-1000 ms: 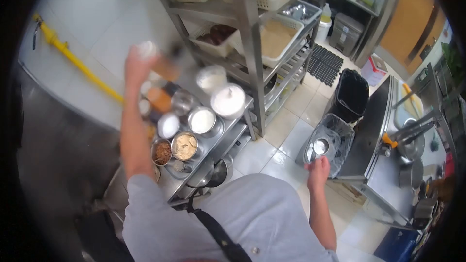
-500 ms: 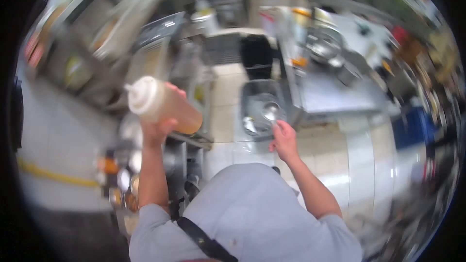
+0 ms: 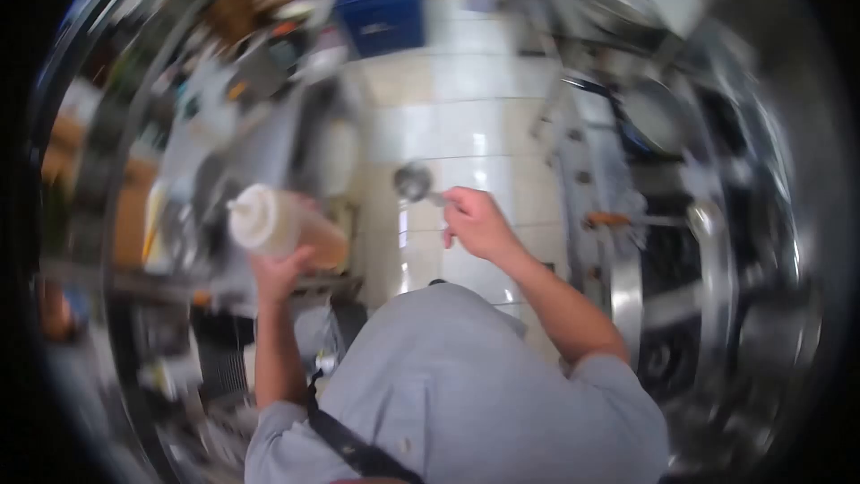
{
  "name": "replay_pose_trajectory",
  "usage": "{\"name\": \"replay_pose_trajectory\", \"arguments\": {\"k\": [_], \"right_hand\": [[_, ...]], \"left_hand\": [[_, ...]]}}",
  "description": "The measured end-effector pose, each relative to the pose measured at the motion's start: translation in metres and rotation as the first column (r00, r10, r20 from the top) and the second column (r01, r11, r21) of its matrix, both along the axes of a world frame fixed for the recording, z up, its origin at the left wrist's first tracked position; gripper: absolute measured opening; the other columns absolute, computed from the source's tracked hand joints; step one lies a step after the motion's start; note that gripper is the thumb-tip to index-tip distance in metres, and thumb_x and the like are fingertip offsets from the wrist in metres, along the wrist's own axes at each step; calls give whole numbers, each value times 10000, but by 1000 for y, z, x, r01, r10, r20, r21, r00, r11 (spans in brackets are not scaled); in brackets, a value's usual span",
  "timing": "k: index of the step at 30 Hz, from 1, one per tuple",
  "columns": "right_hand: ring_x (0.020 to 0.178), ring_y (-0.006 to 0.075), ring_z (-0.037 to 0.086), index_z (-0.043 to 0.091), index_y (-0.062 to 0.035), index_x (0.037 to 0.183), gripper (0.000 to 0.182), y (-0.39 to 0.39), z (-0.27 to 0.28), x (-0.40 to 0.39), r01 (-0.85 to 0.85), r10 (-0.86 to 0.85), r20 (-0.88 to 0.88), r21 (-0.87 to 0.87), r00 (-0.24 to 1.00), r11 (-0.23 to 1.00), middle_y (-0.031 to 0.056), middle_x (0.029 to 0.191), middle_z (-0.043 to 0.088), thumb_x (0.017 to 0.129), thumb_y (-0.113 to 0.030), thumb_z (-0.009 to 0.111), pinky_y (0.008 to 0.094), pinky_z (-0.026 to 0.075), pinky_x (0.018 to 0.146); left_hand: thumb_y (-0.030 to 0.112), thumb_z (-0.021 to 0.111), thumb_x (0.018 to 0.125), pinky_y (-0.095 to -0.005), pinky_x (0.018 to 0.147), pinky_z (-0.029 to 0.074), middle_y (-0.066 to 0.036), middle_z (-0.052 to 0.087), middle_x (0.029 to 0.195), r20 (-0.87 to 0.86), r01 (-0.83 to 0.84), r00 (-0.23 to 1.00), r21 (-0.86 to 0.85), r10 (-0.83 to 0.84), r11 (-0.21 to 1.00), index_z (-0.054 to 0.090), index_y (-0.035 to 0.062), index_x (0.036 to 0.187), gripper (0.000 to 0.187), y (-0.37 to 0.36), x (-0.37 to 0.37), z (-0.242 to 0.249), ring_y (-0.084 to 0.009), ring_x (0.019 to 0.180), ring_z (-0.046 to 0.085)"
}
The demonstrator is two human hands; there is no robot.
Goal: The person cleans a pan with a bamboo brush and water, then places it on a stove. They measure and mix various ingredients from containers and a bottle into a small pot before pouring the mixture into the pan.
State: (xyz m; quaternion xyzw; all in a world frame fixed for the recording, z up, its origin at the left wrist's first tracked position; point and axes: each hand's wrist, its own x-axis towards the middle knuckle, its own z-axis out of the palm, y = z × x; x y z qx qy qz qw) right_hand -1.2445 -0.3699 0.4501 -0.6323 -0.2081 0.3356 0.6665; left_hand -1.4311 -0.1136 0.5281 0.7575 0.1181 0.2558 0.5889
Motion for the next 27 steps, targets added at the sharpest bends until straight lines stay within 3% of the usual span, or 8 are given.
{"name": "replay_pose_trajectory", "arguments": {"k": [1, 3, 5, 11, 18, 20, 25, 27], "right_hand": [[567, 159, 619, 576, 74, 1080, 216, -15, -3, 4, 61, -61, -31, -1, 998, 998, 29, 718, 533, 929, -49, 482, 303, 502, 537], [564, 166, 621, 583, 65, 1055, 195, -37, -10, 15, 224, -225, -47, -21, 973, 974, 28, 722, 533, 938, -68, 501, 309, 506, 540], [571, 166, 612, 592, 36, 985, 153, -49, -23, 15, 317, -326, -255, -76, 910, 945, 32, 735, 536, 941, -105, 549, 325, 518, 546], [547, 132, 529, 585, 10, 975, 147, -106, -67, 38, 631, -572, -546, -99, 613, 770, 40, 799, 531, 944, -134, 588, 333, 500, 535], [528, 102, 480, 577, -15, 1022, 162, -124, -56, 86, 795, -762, -450, -167, 465, 584, 11, 802, 505, 942, -155, 592, 343, 500, 514], [520, 104, 444, 586, -23, 1023, 174, -126, -46, 103, 905, -844, -454, -161, 287, 395, 20, 810, 452, 922, -164, 598, 332, 476, 483], [523, 101, 445, 575, -12, 1077, 211, -151, -46, 136, 992, -877, -476, -65, 66, 110, 11, 794, 467, 925, -159, 579, 341, 477, 486], [500, 81, 430, 606, -21, 1039, 166, -164, -37, 154, 998, -877, -481, -55, -9, 20, -31, 657, 404, 934, -141, 559, 318, 448, 489]], "left_hand": [[238, 874, 659, -374, 921, 502, -135, 668, 1137, 33, 65, 997, 38, -66, 997, 517, -26, 1249, 738, 1, 22, -11, -243, 1034, 641], [237, 876, 654, -366, 926, 491, -116, 652, 1146, 4, 229, 973, -87, -229, 970, 510, -21, 1252, 747, -1, 67, -23, -228, 1028, 630], [223, 879, 640, -364, 931, 478, -92, 629, 1146, -64, 247, 969, 132, -240, 960, 496, -11, 1257, 763, 12, 102, -47, -211, 1023, 611], [218, 880, 626, -358, 925, 472, -79, 613, 1133, -166, 481, 862, -33, -480, 876, 492, 19, 1252, 762, -22, 213, -78, -201, 1026, 597], [193, 854, 637, -374, 859, 508, -129, 658, 1047, -261, 738, 658, 34, -706, 674, 498, 23, 1233, 715, -45, 354, -67, -242, 960, 642], [193, 851, 641, -376, 860, 509, -132, 661, 1052, -252, 783, 615, 86, -747, 616, 497, 20, 1234, 713, -56, 399, -66, -244, 964, 645], [201, 841, 665, -394, 889, 505, -163, 668, 1083, -295, 872, 489, 190, -821, 451, 485, 25, 1264, 719, -107, 487, -49, -295, 1000, 660], [197, 840, 668, -407, 889, 504, -180, 666, 1092, -289, 876, 478, 224, -829, 427, 488, 32, 1265, 713, -136, 515, -40, -329, 1014, 657]]}}
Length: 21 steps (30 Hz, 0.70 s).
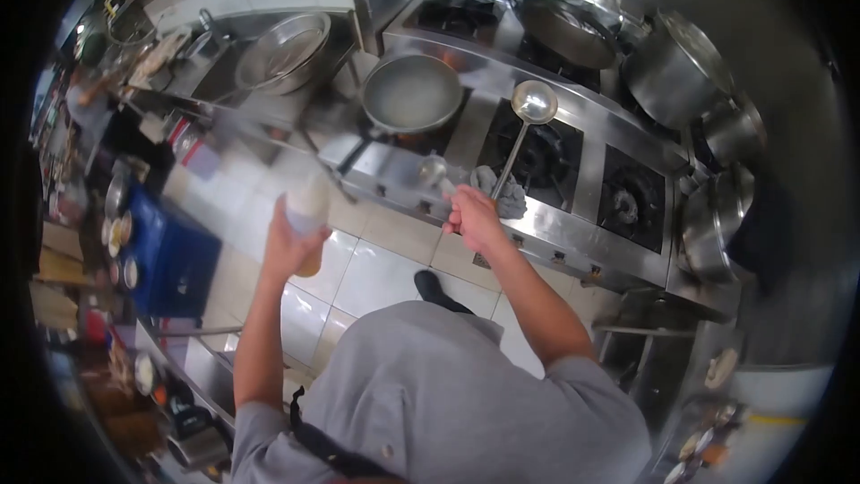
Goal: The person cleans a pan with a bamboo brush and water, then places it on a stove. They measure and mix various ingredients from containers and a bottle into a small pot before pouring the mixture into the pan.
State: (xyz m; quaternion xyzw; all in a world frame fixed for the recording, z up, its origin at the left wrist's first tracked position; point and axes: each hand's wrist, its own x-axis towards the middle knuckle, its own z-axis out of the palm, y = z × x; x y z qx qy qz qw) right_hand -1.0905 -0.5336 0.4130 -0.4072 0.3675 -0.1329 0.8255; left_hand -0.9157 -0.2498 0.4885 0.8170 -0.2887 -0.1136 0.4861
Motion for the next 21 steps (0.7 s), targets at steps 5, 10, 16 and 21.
{"name": "replay_pose_trajectory", "arguments": {"k": [5, 10, 16, 21], "right_hand": [[506, 80, 418, 624, -5, 1058, 211, -49, 2, 60, 5, 12, 92, -178, 996, 984, -27, 677, 428, 962, -171, 536, 303, 455, 479], [512, 84, 438, 637, 13, 1060, 239, -86, -6, 138, -37, 63, 63, -347, 996, 937, -11, 695, 447, 978, -191, 541, 291, 465, 470], [510, 98, 455, 649, 18, 1006, 222, -97, -22, 187, -61, 69, 10, -336, 998, 940, -4, 677, 457, 955, -181, 567, 269, 449, 443], [526, 97, 478, 653, 24, 963, 220, -103, -39, 204, -13, 14, 4, -297, 1000, 955, -12, 639, 443, 947, -180, 570, 272, 453, 437]], "left_hand": [[226, 829, 664, -423, 883, 504, -199, 652, 1126, 151, 97, 980, 208, -130, 973, 483, 65, 1277, 722, -83, 66, 16, -366, 1031, 643], [247, 785, 668, -462, 868, 503, -196, 638, 1120, 280, 135, 911, 490, -302, 861, 499, 83, 1214, 637, -163, 113, 28, -399, 1025, 627], [175, 742, 679, -482, 847, 524, -151, 636, 1021, 414, 36, 794, 700, -446, 714, 497, 57, 1193, 582, -224, 165, -6, -369, 958, 658], [146, 721, 727, -494, 790, 487, -86, 644, 1027, 613, -153, 513, 754, -601, 639, 508, 89, 1206, 527, -245, 187, -19, -282, 947, 671]]}}
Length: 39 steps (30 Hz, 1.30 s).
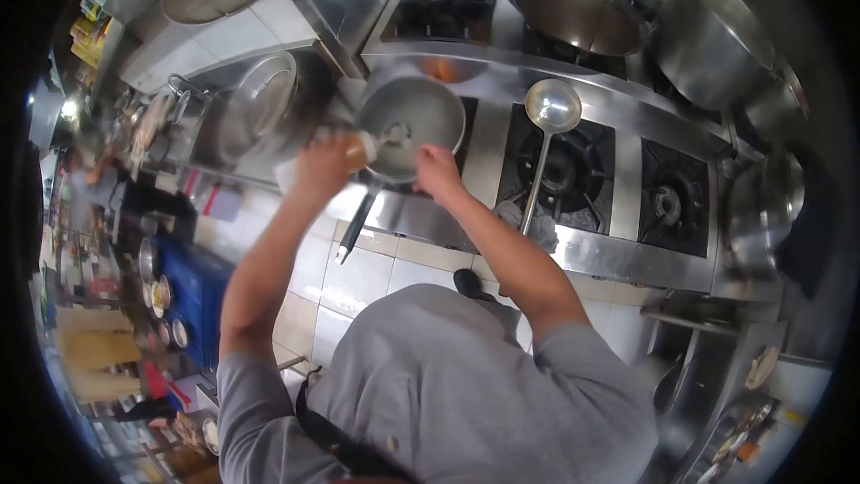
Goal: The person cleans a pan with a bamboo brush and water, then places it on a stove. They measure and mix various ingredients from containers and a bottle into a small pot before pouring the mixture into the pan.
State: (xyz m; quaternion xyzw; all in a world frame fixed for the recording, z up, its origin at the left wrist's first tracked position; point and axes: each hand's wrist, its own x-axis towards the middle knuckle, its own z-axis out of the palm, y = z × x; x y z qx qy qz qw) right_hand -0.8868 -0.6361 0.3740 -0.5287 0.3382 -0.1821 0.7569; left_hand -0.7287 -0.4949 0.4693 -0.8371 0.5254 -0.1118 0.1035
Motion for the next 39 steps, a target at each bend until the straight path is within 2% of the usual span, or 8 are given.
{"name": "replay_pose_trajectory", "arguments": {"k": [8, 15, 17, 21, 26, 33, 35, 39], "right_hand": [[542, 101, 456, 532, 43, 1279, 432, -2, 1, 3, 108, -109, -9, 215, 994, 971, 27, 796, 496, 906, -148, 639, 282, 471, 443], [558, 92, 453, 579, 16, 1197, 334, -2, -12, 6, 144, -146, -8, 233, 989, 962, 14, 781, 484, 913, -153, 631, 270, 458, 433], [495, 148, 514, 612, 9, 1064, 243, -2, -14, 6, 142, -143, -13, 204, 990, 968, 50, 729, 519, 951, -205, 592, 298, 447, 425], [553, 88, 434, 600, 0, 1125, 247, 1, -5, 2, 121, -123, -5, 237, 992, 964, 12, 772, 482, 936, -158, 586, 271, 446, 442], [548, 83, 405, 609, -21, 1041, 162, 5, 7, 1, 163, -183, 39, 301, 982, 940, 3, 734, 459, 942, -145, 577, 271, 409, 451], [564, 80, 403, 602, -41, 971, 117, -3, 11, 10, 125, -154, 77, 294, 985, 948, -12, 729, 434, 949, -152, 570, 271, 399, 480], [544, 140, 492, 599, -23, 1079, 230, -10, 2, 17, 109, -148, 110, 299, 983, 948, 43, 719, 511, 942, -207, 613, 318, 472, 467], [551, 138, 494, 602, -28, 1066, 228, -11, 7, 23, 139, -172, 98, 281, 980, 949, 42, 726, 515, 935, -213, 623, 320, 475, 468]], "left_hand": [[173, 691, 756, -457, 773, 428, -47, 651, 995, 215, 130, 968, 21, -131, 991, 546, 108, 1181, 454, -14, 9, 8, -247, 895, 660], [184, 635, 811, -439, 749, 399, -19, 656, 964, 308, 196, 930, 41, -199, 980, 588, 129, 1137, 333, -18, 18, 11, -215, 868, 653], [186, 631, 813, -434, 748, 397, -17, 656, 959, 309, 218, 927, 22, -214, 976, 590, 132, 1129, 323, -19, 21, 12, -211, 860, 650], [183, 612, 825, -423, 746, 396, -13, 654, 944, 353, 267, 901, 9, -253, 964, 596, 137, 1107, 287, -20, 21, 18, -203, 841, 644], [178, 603, 829, -411, 750, 400, -11, 649, 937, 393, 281, 880, 20, -266, 959, 605, 137, 1085, 259, -22, 17, 31, -199, 845, 640], [170, 605, 824, -389, 757, 400, -6, 645, 937, 396, 286, 875, 40, -278, 958, 614, 141, 1062, 239, -30, 22, 57, -195, 860, 642], [170, 607, 822, -387, 755, 400, -3, 644, 932, 399, 293, 871, 43, -285, 955, 617, 142, 1054, 233, -32, 28, 63, -193, 856, 642], [173, 612, 822, -382, 748, 401, 6, 647, 910, 430, 342, 847, 11, -313, 940, 625, 148, 1038, 218, -31, 36, 72, -188, 840, 643]]}}
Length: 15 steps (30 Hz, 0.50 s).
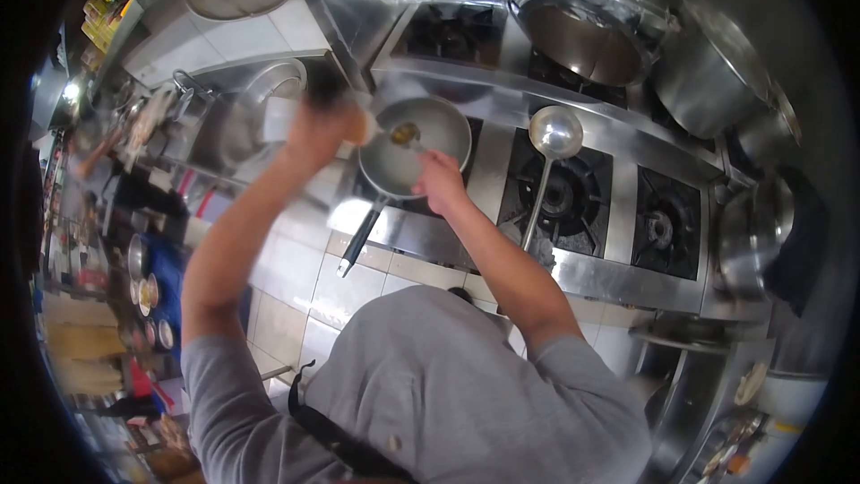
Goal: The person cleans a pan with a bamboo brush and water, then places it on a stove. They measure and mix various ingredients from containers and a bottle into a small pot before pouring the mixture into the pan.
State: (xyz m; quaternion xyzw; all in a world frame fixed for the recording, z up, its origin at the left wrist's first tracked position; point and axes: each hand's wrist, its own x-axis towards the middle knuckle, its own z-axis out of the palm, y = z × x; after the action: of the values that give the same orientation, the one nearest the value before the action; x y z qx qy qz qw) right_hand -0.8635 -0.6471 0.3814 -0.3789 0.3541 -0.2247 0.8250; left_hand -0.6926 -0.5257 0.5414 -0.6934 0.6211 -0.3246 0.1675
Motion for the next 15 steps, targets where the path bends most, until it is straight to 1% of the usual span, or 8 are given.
{"name": "replay_pose_trajectory", "arguments": {"k": [2, 6, 8, 10, 14, 15], "right_hand": [[542, 142, 488, 603, -31, 1068, 232, 0, 7, 0, -38, 38, 17, 8, 999, 999, 44, 722, 513, 929, -215, 630, 318, 474, 469], [531, 147, 483, 604, -30, 1066, 232, -1, 11, 5, -50, 51, 49, -16, 997, 999, 45, 707, 510, 927, -214, 631, 320, 469, 468], [542, 79, 374, 604, -51, 955, 95, 5, 29, 3, -33, 32, 35, 20, 999, 999, -26, 696, 409, 953, -131, 551, 272, 374, 490], [537, 77, 369, 604, -51, 955, 95, 5, 30, 4, -33, 32, 43, 18, 999, 999, -29, 688, 401, 952, -129, 550, 272, 370, 487], [528, 75, 360, 605, -51, 942, 93, 6, 39, 5, -34, 34, 35, 20, 999, 999, -35, 677, 384, 950, -126, 550, 272, 360, 481], [528, 75, 360, 605, -51, 942, 93, 4, 34, 7, -35, 34, 36, 19, 999, 999, -35, 677, 384, 950, -126, 550, 272, 360, 481]], "left_hand": [[173, 610, 826, -382, 745, 402, 6, 648, 903, 1, 9, 1000, -12, -9, 1000, 629, 149, 1036, 212, 0, 3, 3, -187, 837, 643], [174, 604, 838, -386, 746, 406, 4, 653, 898, 2, 20, 1000, -33, -20, 999, 635, 151, 1040, 206, 2, 5, 7, -186, 840, 645], [172, 604, 838, -388, 754, 409, 2, 655, 904, 3, -7, 1000, -17, 7, 1000, 636, 149, 1041, 206, 2, 1, 13, -187, 845, 646], [170, 603, 839, -389, 762, 412, 0, 656, 910, 3, -33, 999, -1, 33, 999, 637, 147, 1041, 207, 3, 0, 16, -188, 851, 648], [158, 600, 839, -386, 772, 420, -5, 663, 910, 17, 15, 1000, -20, -15, 1000, 639, 136, 1045, 211, 5, 0, 22, -194, 858, 654], [153, 599, 839, -381, 771, 423, -8, 665, 910, 31, 34, 999, -27, -33, 999, 640, 131, 1046, 212, 5, 0, 23, -195, 858, 656]]}}
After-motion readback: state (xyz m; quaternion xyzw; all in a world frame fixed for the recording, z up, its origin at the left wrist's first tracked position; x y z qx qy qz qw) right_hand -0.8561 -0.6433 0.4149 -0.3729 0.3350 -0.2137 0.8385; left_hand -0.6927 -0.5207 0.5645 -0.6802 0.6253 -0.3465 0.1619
